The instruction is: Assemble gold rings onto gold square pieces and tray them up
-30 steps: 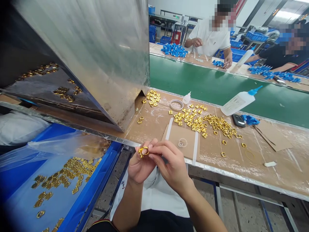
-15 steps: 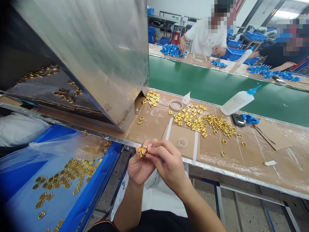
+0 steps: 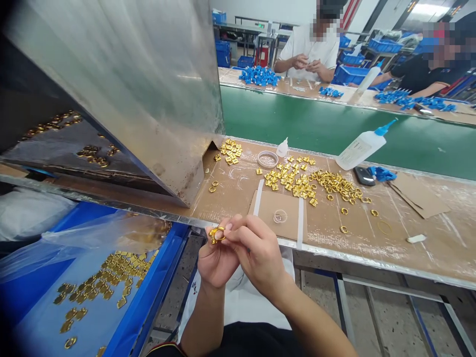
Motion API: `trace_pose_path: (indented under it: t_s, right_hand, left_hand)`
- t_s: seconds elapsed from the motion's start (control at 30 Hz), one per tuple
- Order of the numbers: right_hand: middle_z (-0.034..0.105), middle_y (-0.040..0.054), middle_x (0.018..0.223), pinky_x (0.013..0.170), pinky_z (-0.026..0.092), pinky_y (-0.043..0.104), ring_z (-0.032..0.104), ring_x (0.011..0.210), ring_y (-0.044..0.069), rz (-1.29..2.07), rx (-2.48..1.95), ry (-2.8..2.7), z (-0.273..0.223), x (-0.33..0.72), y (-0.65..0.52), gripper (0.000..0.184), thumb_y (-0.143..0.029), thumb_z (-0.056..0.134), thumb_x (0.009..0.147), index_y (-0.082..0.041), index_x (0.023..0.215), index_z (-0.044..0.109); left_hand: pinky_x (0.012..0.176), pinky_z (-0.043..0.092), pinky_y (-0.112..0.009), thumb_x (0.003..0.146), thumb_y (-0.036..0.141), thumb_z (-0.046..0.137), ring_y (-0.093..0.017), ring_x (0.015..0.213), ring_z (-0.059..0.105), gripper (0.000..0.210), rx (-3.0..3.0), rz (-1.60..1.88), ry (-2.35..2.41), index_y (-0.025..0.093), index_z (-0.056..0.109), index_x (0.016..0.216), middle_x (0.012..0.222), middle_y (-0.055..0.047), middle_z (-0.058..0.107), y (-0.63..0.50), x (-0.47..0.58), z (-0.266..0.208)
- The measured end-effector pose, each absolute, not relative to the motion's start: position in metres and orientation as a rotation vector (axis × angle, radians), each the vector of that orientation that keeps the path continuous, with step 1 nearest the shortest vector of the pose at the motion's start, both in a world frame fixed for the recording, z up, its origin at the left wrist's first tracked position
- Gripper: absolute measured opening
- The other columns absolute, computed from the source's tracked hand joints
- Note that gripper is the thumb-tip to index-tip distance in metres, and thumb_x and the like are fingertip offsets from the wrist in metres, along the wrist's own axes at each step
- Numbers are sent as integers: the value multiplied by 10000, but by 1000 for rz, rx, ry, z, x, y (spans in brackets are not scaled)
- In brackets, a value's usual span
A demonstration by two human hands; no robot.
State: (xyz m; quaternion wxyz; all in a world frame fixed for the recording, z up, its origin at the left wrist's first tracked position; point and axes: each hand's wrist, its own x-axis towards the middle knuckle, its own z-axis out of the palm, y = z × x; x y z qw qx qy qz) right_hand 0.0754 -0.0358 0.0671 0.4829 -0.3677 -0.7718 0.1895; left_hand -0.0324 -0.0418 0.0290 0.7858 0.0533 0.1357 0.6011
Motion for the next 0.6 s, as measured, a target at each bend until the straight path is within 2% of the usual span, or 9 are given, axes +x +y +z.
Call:
trace_pose_path:
  t_s: [0.13, 0.6]
  right_hand:
    - [674, 17, 833, 662, 557, 248, 687, 785, 155, 481, -904, -1852, 67, 74, -38, 188, -56, 652, 923, -226, 844, 664]
    - [679, 19, 830, 667, 558, 250, 689, 784, 157, 470, -906, -1855, 65, 77, -38, 204, -50, 650, 916, -226, 817, 678]
  left_hand:
    - [663, 506, -190, 658, 466, 921, -108, 675, 407, 525, 136, 1303, 315, 205, 465, 659, 812, 12, 377, -43, -32, 29]
    - [627, 525, -116, 646, 299, 949, -57, 619, 463, 497, 2, 1294, 197, 185, 466, 631, 781, 27, 443, -43, -29, 36]
